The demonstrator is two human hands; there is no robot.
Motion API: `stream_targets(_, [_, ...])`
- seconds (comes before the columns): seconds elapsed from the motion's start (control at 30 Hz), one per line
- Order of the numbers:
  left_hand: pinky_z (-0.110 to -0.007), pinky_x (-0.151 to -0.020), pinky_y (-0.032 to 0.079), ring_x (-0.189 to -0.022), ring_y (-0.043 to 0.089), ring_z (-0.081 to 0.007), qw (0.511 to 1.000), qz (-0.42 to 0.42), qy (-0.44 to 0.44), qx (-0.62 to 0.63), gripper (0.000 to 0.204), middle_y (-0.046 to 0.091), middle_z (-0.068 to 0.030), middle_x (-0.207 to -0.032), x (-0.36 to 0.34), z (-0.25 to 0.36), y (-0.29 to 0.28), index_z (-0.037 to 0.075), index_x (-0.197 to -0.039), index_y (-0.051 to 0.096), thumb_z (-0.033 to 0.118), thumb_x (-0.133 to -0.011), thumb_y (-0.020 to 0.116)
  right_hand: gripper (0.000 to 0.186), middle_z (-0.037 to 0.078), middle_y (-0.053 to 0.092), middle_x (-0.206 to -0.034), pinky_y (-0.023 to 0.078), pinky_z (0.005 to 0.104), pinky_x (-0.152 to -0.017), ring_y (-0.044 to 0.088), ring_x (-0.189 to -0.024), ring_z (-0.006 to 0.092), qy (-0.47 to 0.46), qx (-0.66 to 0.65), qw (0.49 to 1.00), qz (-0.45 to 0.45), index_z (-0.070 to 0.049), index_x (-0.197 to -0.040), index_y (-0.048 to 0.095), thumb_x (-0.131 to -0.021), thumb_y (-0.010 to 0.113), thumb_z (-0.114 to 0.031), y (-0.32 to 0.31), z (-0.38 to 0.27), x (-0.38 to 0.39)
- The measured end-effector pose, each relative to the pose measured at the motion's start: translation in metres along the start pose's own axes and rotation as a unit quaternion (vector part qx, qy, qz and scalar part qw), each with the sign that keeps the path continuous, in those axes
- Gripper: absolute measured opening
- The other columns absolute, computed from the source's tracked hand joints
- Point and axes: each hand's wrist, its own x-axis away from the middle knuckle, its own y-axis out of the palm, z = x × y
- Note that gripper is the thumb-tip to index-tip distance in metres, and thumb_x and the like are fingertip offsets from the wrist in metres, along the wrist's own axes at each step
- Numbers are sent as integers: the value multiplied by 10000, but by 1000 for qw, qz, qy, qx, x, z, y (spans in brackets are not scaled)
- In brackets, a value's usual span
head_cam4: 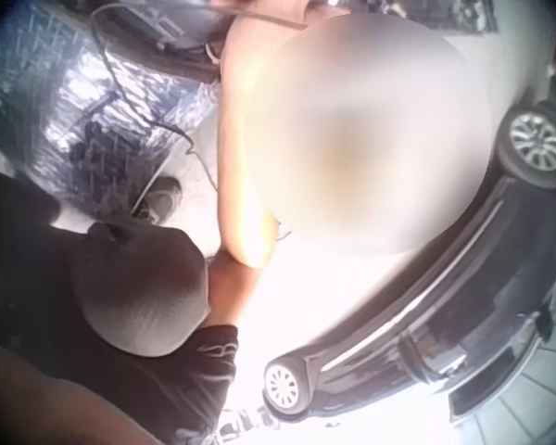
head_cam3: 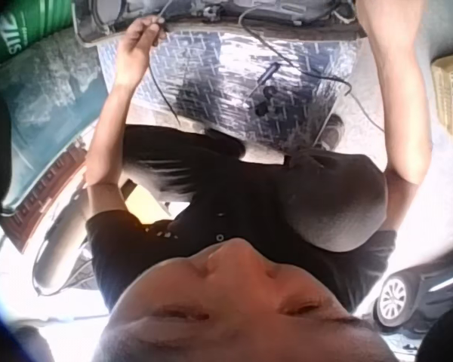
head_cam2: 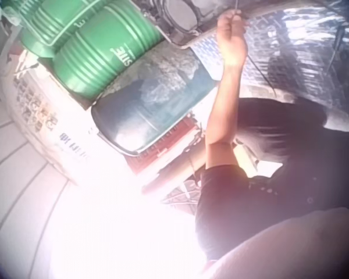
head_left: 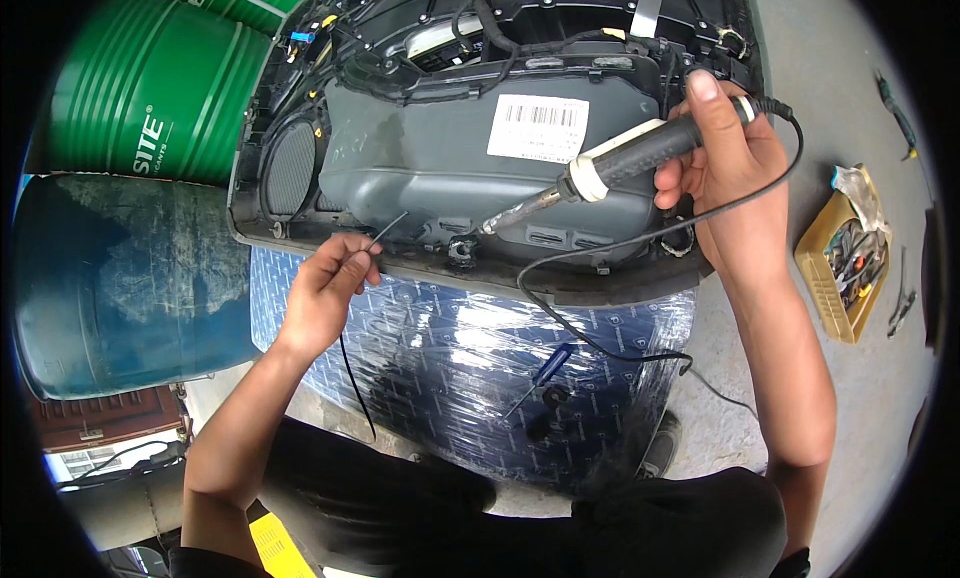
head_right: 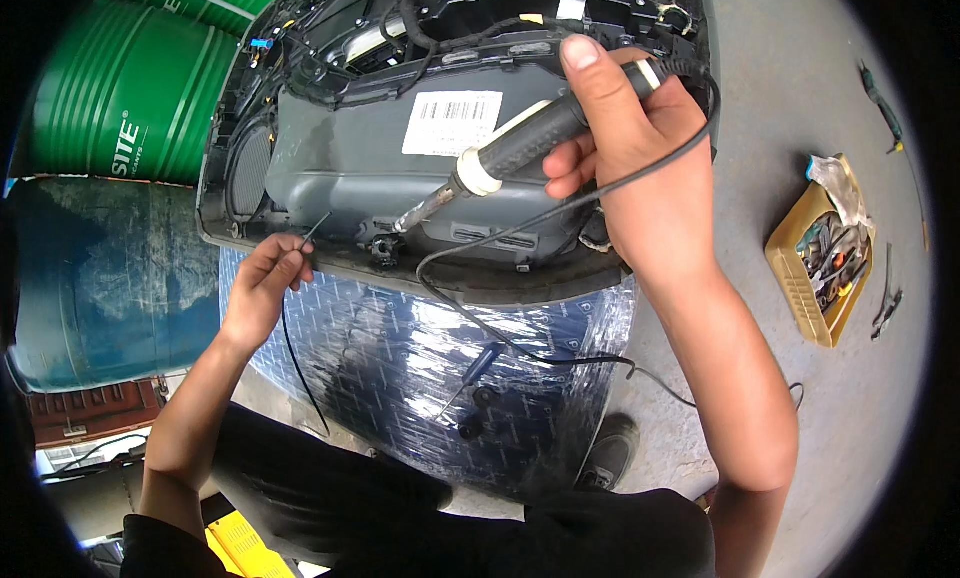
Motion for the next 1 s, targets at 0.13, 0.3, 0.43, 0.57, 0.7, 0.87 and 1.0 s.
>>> stream_targets(0.13, [-252,-759,438,-807,532,-95,1000,-8,-3,0,179,642,-31,-875,-1,0,1,9,-1163,636,125,-1081,527,365,50,614,-701,492,263,-430,594,-512,117,17,-6,1000,8,-37,-958,598,-1003,698,-385,6,10,-8])
stream_targets(0.3, [-242,-745,429,-799,528,-82,1000,-6,-11,6,175,646,-19,-868,-1,-2,1,18,-1169,641,124,-1079,534,345,60,629,-730,490,263,-425,598,-516,122,45,3,999,7,-46,-994,592,-1002,703,-372,13,16,-10])
stream_targets(0.43, [-230,-724,423,-786,526,-63,1000,-7,-11,11,168,653,-6,-857,-2,-5,0,26,-1166,648,121,-1077,542,341,60,629,-730,492,261,-424,602,-519,126,47,7,999,-5,-47,-1001,589,-1004,700,-369,13,20,-10])
stream_targets(0.57, [-230,-726,424,-797,536,-66,1000,-13,-3,14,166,654,-11,-872,-3,-10,-1,23,-1167,642,115,-1079,537,343,58,625,-718,500,262,-425,604,-514,126,46,-1,999,10,-49,-991,585,-1008,694,-374,17,18,-5])
stream_targets(0.7, [-232,-728,427,-813,548,-71,1000,-18,-5,24,164,653,-18,-883,-2,-9,-2,18,-1167,638,109,-1080,533,380,62,654,-719,537,249,-470,626,-538,108,40,-14,999,10,-21,-937,619,-987,724,-382,17,13,6])
stream_targets(0.87, [-234,-727,429,-815,548,-72,1000,-19,-6,18,163,650,-21,-882,-2,-6,-1,13,-1166,635,108,-1082,533,354,65,637,-701,525,259,-445,619,-527,116,36,20,999,18,-50,-973,584,-1007,693,-385,14,18,6])
stream_targets(1.0, [-241,-746,422,-822,546,-80,999,-19,-10,26,155,644,-21,-880,-1,-4,-1,23,-1159,631,110,-1079,532,345,68,639,-704,529,261,-447,620,-527,117,20,32,999,7,-42,-981,595,-1008,693,-371,17,14,6])
